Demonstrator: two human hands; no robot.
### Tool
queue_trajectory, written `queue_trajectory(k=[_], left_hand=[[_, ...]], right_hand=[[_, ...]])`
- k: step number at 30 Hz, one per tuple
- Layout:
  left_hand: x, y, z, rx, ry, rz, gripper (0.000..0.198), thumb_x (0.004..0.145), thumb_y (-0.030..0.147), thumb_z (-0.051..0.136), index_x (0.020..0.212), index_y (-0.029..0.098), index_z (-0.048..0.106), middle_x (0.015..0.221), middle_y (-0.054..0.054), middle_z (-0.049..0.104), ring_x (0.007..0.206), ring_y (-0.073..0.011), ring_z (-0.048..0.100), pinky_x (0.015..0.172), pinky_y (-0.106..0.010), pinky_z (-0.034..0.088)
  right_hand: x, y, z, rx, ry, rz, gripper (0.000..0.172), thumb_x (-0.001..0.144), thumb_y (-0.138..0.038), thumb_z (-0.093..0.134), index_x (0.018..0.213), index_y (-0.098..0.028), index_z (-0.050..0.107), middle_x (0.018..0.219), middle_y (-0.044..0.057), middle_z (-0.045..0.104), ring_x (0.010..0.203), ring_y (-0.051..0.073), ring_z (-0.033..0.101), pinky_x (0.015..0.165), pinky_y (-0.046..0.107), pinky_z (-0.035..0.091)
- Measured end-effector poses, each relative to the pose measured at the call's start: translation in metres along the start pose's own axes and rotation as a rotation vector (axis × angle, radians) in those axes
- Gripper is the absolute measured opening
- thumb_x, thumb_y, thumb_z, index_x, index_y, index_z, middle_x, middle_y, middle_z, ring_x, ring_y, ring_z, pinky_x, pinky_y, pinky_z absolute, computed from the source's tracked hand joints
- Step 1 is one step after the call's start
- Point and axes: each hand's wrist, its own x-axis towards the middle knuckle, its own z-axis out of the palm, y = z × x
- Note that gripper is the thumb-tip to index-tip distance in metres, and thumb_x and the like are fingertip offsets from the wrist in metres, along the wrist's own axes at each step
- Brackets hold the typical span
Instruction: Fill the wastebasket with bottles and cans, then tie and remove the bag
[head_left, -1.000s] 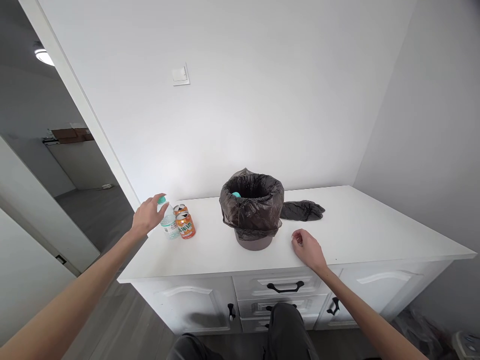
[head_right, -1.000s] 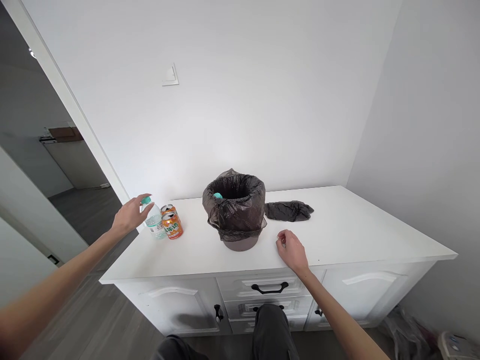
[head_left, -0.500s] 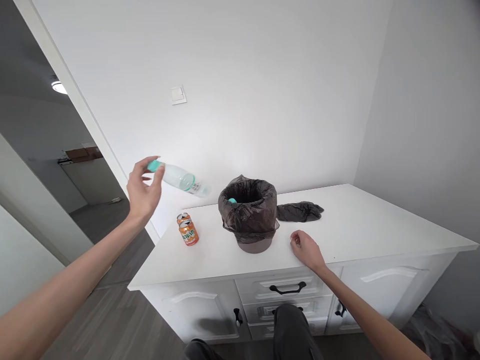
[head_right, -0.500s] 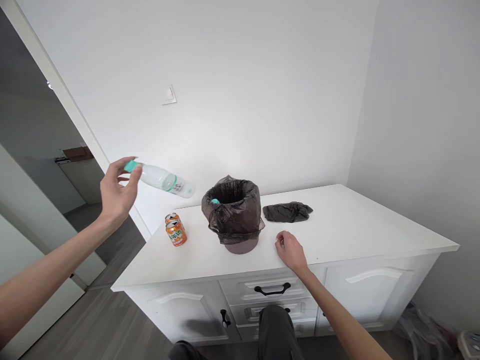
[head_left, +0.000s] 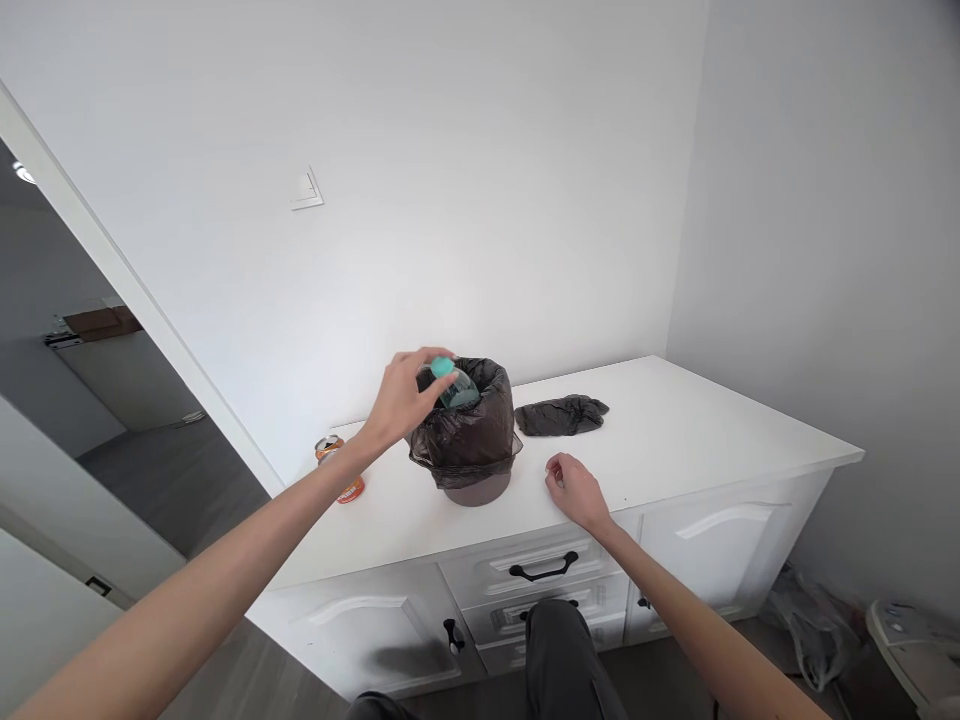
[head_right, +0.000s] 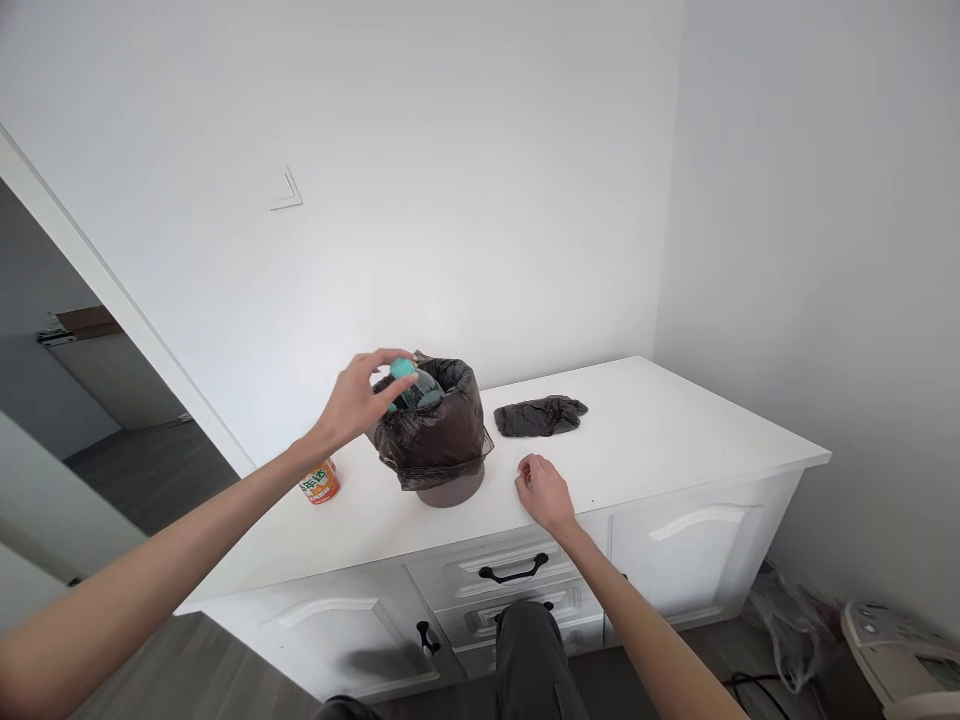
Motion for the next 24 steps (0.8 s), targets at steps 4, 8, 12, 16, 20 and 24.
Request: queue_trajectory(k=[4, 8, 12, 16, 20, 24], left_hand=[[-0.013, -0.004, 0.002, -0.052, -0.162, -0.098, 0.033, 0.102, 0.051, 0.052, 0.118, 0.032, 0.073, 0.129, 0.001, 0.074, 0.125, -0.0270, 0.060, 0.101, -0.039, 0.051], [-0.030, -0.018, -0.005, -0.099, -0.034, -0.179, 0.045, 0.107, 0.054, 0.036, 0.118, 0.031, 0.073, 0.130, 0.000, 0.073, 0.121, -0.0242, 0.063, 0.106, -0.039, 0.048], [-0.049, -0.057, -0.013, -0.072, 0.135, -0.219, 0.044, 0.107, 0.052, 0.038, 0.120, 0.026, 0.069, 0.133, -0.007, 0.070, 0.125, -0.0246, 0.060, 0.110, -0.042, 0.044], [-0.072, -0.111, -0.024, 0.041, 0.234, -0.295, 0.041, 0.106, 0.048, 0.038, 0.120, 0.022, 0.067, 0.132, -0.011, 0.068, 0.125, -0.0274, 0.058, 0.112, -0.047, 0.043], [-0.099, -0.169, -0.037, 0.210, 0.191, -0.407, 0.043, 0.102, 0.046, 0.039, 0.124, 0.020, 0.066, 0.135, -0.015, 0.065, 0.131, -0.0335, 0.053, 0.113, -0.053, 0.040], [-0.126, -0.217, -0.041, 0.328, 0.049, -0.522, 0.056, 0.098, 0.054, 0.043, 0.138, 0.019, 0.060, 0.145, -0.017, 0.061, 0.140, -0.0396, 0.046, 0.114, -0.057, 0.038]], right_hand=[[0.000, 0.000, 0.000, 0.000, 0.004, 0.003, 0.009, 0.089, -0.021, 0.047, 0.094, -0.024, 0.053, 0.094, 0.005, 0.067, 0.088, 0.022, 0.063, 0.074, 0.033, 0.046], [-0.001, 0.001, 0.001, -0.001, 0.006, 0.001, 0.009, 0.088, -0.021, 0.047, 0.094, -0.024, 0.054, 0.094, 0.005, 0.068, 0.088, 0.022, 0.064, 0.075, 0.032, 0.046], [-0.003, 0.000, 0.001, -0.006, 0.001, 0.006, 0.010, 0.088, -0.022, 0.046, 0.094, -0.024, 0.054, 0.094, 0.004, 0.068, 0.088, 0.021, 0.063, 0.074, 0.032, 0.046], [-0.004, -0.001, -0.001, -0.015, -0.008, 0.010, 0.011, 0.087, -0.023, 0.046, 0.094, -0.024, 0.054, 0.095, 0.004, 0.068, 0.088, 0.022, 0.064, 0.076, 0.032, 0.045], [-0.007, -0.003, -0.003, -0.023, -0.018, 0.016, 0.011, 0.088, -0.025, 0.046, 0.095, -0.023, 0.054, 0.095, 0.005, 0.067, 0.088, 0.022, 0.064, 0.076, 0.033, 0.046], [-0.008, -0.005, -0.003, -0.029, -0.031, 0.016, 0.012, 0.089, -0.028, 0.045, 0.095, -0.023, 0.054, 0.095, 0.005, 0.067, 0.088, 0.022, 0.063, 0.076, 0.033, 0.046]])
